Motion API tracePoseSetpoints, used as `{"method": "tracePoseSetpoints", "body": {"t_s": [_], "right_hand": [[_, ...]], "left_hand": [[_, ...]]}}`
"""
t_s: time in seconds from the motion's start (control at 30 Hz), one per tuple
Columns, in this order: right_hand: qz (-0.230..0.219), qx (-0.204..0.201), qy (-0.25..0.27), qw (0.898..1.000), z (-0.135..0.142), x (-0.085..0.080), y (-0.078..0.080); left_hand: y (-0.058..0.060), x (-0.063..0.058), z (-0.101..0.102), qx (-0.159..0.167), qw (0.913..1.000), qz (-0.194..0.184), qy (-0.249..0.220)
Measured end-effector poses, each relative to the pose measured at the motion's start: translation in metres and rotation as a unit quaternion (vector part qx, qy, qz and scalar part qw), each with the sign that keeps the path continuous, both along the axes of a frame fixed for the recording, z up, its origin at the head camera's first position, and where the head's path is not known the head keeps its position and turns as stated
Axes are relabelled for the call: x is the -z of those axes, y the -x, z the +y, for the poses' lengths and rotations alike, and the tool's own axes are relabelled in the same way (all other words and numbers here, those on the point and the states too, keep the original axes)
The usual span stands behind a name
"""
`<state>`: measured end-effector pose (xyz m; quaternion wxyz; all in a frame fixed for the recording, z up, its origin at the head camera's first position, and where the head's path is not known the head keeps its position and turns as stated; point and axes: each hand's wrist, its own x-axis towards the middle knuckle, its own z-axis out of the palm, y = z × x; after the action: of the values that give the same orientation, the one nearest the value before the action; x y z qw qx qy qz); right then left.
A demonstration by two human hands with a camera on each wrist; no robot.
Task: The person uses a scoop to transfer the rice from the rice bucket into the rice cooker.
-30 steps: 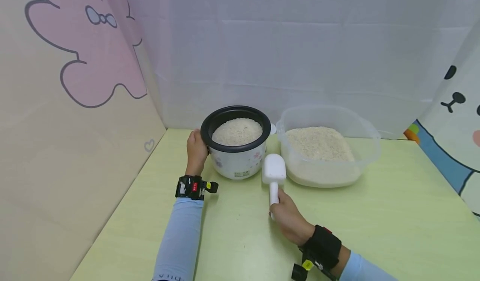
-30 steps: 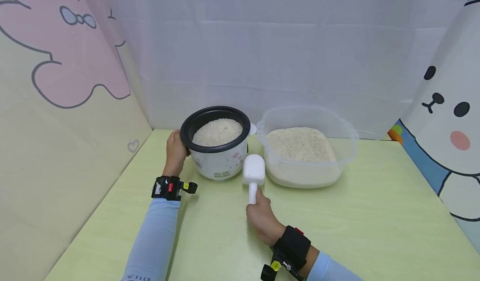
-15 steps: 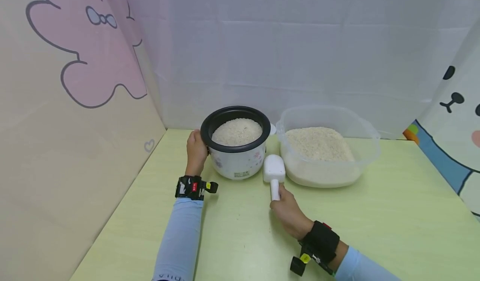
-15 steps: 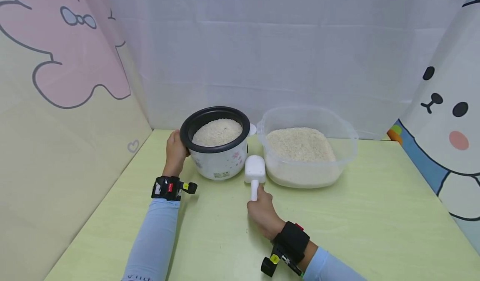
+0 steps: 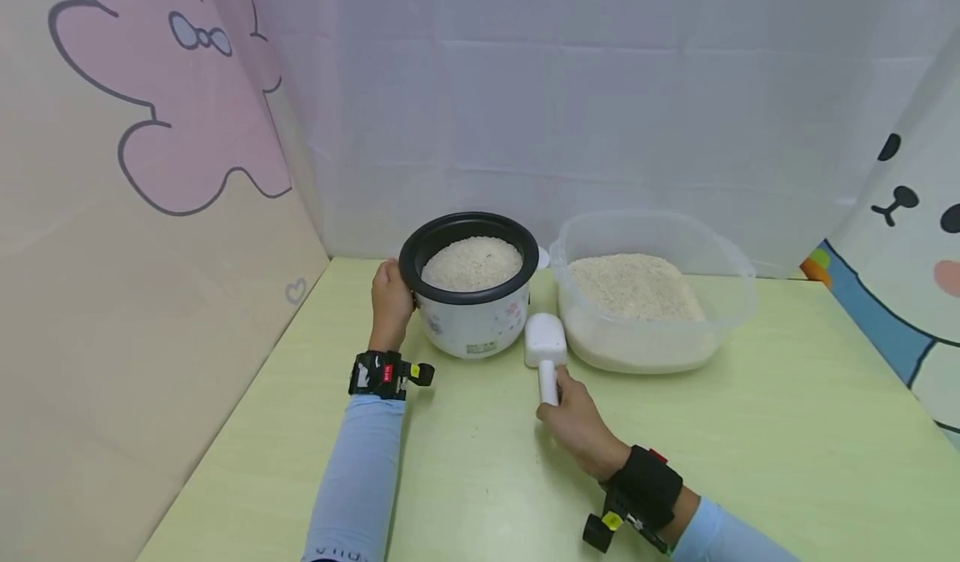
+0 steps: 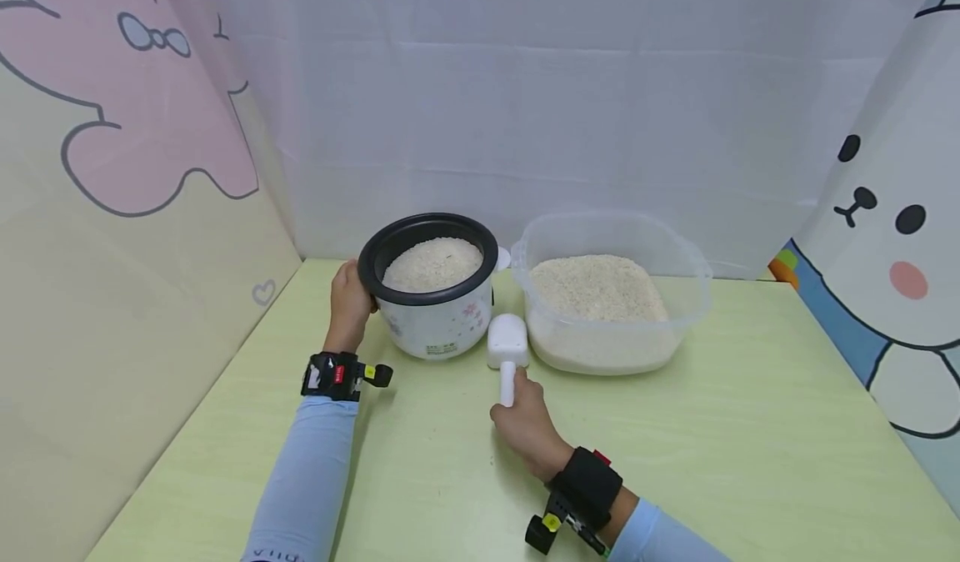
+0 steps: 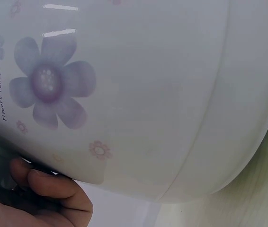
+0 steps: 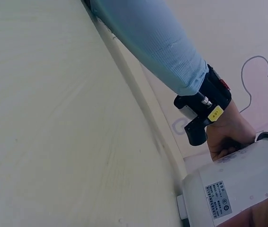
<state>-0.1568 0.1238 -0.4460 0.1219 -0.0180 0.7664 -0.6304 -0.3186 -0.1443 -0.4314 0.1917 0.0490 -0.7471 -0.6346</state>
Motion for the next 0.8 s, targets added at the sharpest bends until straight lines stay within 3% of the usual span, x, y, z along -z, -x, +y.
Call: {"method": "tracePoseSetpoints", "body": {"t_s": [0.27,0.47,0.57,0.63,0.7,0.77,0.8], "right_hand": [[0.017,-0.006,-0.012,1.000,-0.002,-0.003,0.001],[0.016,-0.021,-0.027,0.999,0.005,-0.005,0.005],[0.053,-0.038,-0.112,0.992,0.010,-0.006,0.007],[0.120,-0.046,-0.220,0.967,0.013,-0.005,0.008],[0.197,-0.040,-0.338,0.919,0.018,-0.003,0.008],[0.255,-0.024,-0.422,0.870,0.020,-0.001,0.007],[0.271,-0.017,-0.446,0.853,0.021,0.000,0.006]], "left_hand": [[0.002,0.002,-0.002,-0.008,0.9999,0.010,0.010],[0.003,0.000,0.001,-0.005,0.9996,-0.019,-0.018],[0.003,-0.002,0.001,-0.020,0.9992,-0.034,-0.008],[0.003,-0.003,0.000,-0.028,0.9988,-0.041,0.004],[0.001,-0.004,-0.001,-0.029,0.9983,-0.049,0.013],[-0.005,-0.005,-0.002,-0.026,0.9974,-0.058,0.032],[-0.009,-0.005,-0.002,-0.024,0.9965,-0.064,0.047]]}}
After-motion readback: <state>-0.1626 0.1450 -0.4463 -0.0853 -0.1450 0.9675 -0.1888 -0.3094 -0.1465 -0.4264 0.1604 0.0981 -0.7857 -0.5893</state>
